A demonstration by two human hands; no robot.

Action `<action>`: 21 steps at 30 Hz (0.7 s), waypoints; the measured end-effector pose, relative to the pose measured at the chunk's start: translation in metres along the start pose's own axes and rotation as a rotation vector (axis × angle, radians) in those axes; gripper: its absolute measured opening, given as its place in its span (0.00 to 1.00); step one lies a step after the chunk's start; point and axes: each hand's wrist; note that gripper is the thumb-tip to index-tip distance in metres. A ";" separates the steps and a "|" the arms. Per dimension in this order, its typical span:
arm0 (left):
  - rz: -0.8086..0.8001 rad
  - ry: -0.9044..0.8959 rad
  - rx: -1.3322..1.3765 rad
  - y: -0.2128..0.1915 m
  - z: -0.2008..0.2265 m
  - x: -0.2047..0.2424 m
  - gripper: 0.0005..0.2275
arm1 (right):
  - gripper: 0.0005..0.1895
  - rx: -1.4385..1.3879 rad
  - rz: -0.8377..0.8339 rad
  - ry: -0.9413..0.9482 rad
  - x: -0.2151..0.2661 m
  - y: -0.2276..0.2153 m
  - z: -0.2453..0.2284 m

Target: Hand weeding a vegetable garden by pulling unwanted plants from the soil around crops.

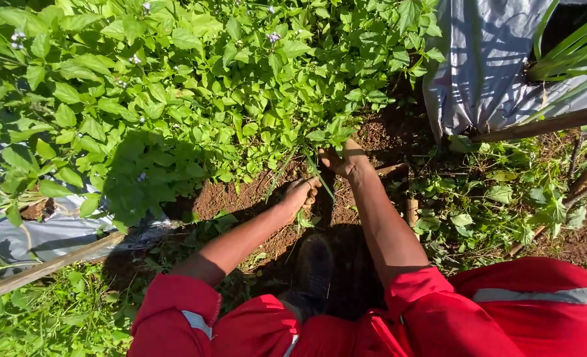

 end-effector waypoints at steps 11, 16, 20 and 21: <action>0.007 -0.062 0.034 0.008 0.034 0.031 0.11 | 0.26 0.723 0.253 -0.546 -0.073 -0.025 0.049; -0.034 -0.067 0.036 0.002 0.018 0.000 0.11 | 0.17 0.875 0.122 -0.577 0.074 -0.023 0.021; 0.002 -0.063 -0.004 0.006 0.015 -0.003 0.10 | 0.23 1.248 0.111 -0.403 0.129 -0.060 0.025; -0.001 -0.066 -0.006 0.004 -0.013 -0.034 0.10 | 0.23 1.246 0.114 -0.399 0.140 -0.059 0.011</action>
Point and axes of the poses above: each hand's wrist, its own x-axis away from the middle knuckle, its own y-axis out of the palm, z = x × y, and after that the axes turned 11 degrees about z, right-handed
